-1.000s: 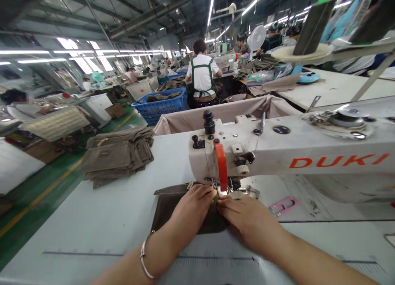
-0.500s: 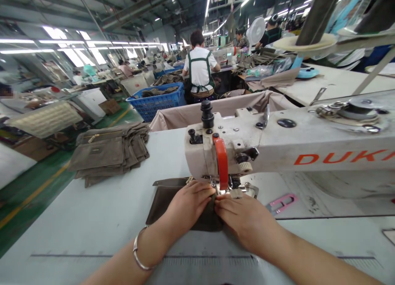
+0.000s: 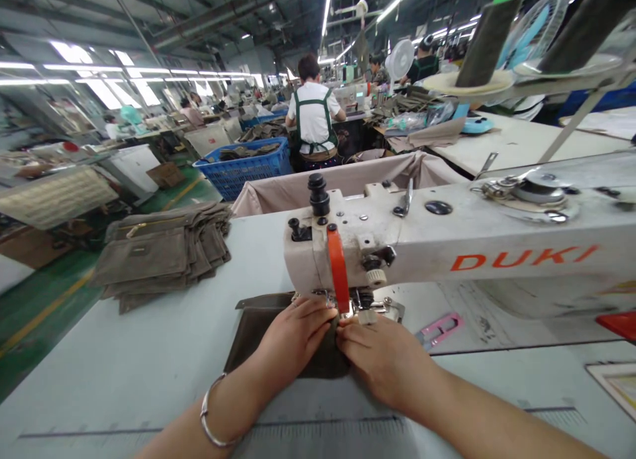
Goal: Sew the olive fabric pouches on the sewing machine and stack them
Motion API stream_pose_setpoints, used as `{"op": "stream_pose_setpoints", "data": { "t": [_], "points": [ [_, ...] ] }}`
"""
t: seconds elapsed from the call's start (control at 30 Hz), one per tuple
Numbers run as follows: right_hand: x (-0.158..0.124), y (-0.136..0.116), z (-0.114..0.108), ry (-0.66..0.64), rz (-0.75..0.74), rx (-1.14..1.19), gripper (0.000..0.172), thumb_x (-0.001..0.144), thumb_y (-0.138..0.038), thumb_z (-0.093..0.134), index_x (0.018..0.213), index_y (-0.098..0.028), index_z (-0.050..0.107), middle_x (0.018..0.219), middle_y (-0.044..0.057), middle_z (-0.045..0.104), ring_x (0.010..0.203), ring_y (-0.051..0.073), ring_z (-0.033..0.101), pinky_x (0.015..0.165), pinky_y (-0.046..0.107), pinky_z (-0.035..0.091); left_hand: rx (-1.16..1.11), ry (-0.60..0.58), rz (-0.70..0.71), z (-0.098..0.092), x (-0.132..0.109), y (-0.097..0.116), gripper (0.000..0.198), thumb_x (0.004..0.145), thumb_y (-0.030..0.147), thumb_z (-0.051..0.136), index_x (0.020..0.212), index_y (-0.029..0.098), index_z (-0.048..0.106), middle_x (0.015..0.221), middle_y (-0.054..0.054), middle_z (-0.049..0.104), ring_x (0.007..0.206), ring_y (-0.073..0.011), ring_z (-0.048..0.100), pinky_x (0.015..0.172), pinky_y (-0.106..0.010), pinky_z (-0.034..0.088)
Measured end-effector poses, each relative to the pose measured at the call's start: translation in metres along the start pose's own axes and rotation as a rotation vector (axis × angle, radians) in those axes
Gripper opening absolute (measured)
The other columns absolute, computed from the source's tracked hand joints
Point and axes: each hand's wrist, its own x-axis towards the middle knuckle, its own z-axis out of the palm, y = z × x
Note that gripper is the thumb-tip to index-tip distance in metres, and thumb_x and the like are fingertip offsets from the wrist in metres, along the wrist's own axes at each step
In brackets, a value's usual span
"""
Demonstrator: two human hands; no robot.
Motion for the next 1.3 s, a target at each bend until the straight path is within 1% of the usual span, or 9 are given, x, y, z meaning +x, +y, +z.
{"op": "stream_pose_setpoints", "data": {
  "t": [0.2,0.33,0.5,0.6,0.77,0.9,1.1,1.17,1.3],
  "points": [
    [0.003,0.001,0.002,0.011,0.013,-0.007,0.023,0.093,-0.011,0.044,0.101,-0.015,0.065,0.105,0.009,0.065,0.104,0.021,0.057,0.092,0.037,0.044,-0.006,-0.001,0.002,0.002,-0.002,0.001,0.027,0.092,0.017,0.052,0.117,0.022,0.062,0.115,-0.004,0.067,0.109,-0.0211,0.059,0.102,-0.040,0.046],
    [-0.014,0.004,-0.033,-0.008,0.020,0.057,0.024,0.092,-0.012,0.048,0.108,-0.022,0.063,0.105,0.003,0.065,0.101,0.018,0.057,0.094,0.037,0.041,0.006,0.010,-0.010,0.004,-0.002,0.001,0.027,0.092,0.016,0.052,0.116,0.022,0.062,0.115,-0.005,0.067,0.111,-0.0216,0.059,0.102,-0.041,0.047],
    [-0.047,0.025,-0.072,-0.084,0.245,0.039,0.045,0.076,0.003,0.048,0.106,-0.027,0.062,0.110,0.003,0.059,0.106,0.023,0.051,0.092,0.041,0.040,0.010,-0.019,-0.027,0.000,0.000,0.004,0.027,0.093,0.017,0.051,0.117,0.022,0.061,0.119,-0.005,0.065,0.114,-0.0216,0.057,0.105,-0.044,0.045],
    [-0.042,0.037,-0.064,-0.019,0.354,-0.015,0.026,0.083,-0.002,0.049,0.094,-0.022,0.062,0.096,0.005,0.059,0.096,0.022,0.054,0.084,0.037,0.043,0.018,-0.083,-0.024,-0.010,-0.001,0.011,0.028,0.093,0.024,0.055,0.120,0.021,0.059,0.125,-0.007,0.061,0.119,-0.0232,0.054,0.106,-0.045,0.044],
    [-0.028,0.038,-0.060,-0.021,0.396,0.060,0.013,0.080,-0.014,0.061,0.091,-0.021,0.059,0.090,0.002,0.060,0.082,0.020,0.057,0.073,0.032,0.045,0.036,-0.247,0.057,-0.027,-0.016,0.027,0.070,0.075,0.052,0.072,0.131,0.016,0.050,0.135,-0.012,0.054,0.126,-0.0316,0.047,0.106,-0.050,0.043],
    [-0.035,0.044,-0.065,-0.088,0.309,0.276,0.033,0.072,-0.001,0.059,0.096,-0.025,0.059,0.101,-0.001,0.060,0.094,0.016,0.056,0.081,0.027,0.043,0.045,-0.221,0.107,-0.024,-0.026,0.032,0.040,0.089,0.024,0.057,0.128,0.015,0.053,0.134,-0.009,0.056,0.123,-0.0246,0.051,0.106,-0.041,0.045],
    [-0.016,0.048,-0.026,0.087,0.499,-0.004,0.009,0.084,-0.021,0.062,0.092,-0.019,0.060,0.081,0.005,0.063,0.075,0.024,0.059,0.067,0.035,0.045,0.005,-0.091,0.087,-0.012,-0.023,0.037,0.042,0.081,0.005,0.049,0.122,0.011,0.055,0.124,-0.011,0.060,0.114,-0.0246,0.053,0.106,-0.043,0.045],
    [-0.012,0.041,-0.020,0.136,0.446,-0.025,0.007,0.087,-0.020,0.057,0.092,-0.017,0.060,0.087,0.008,0.063,0.080,0.025,0.058,0.070,0.038,0.045,-0.049,-0.096,0.006,-0.012,-0.020,0.037,0.041,0.081,0.008,0.054,0.121,0.015,0.056,0.120,-0.009,0.061,0.110,-0.0242,0.055,0.103,-0.043,0.046],
    [-0.015,0.022,-0.023,0.130,0.067,0.105,0.017,0.090,-0.013,0.050,0.101,-0.020,0.061,0.102,0.006,0.063,0.093,0.022,0.055,0.081,0.036,0.044,-0.147,-0.008,-0.076,-0.015,-0.018,0.033,0.031,0.093,0.016,0.050,0.123,0.022,0.056,0.117,-0.006,0.062,0.108,-0.0195,0.057,0.098,-0.037,0.050]
  ]
}}
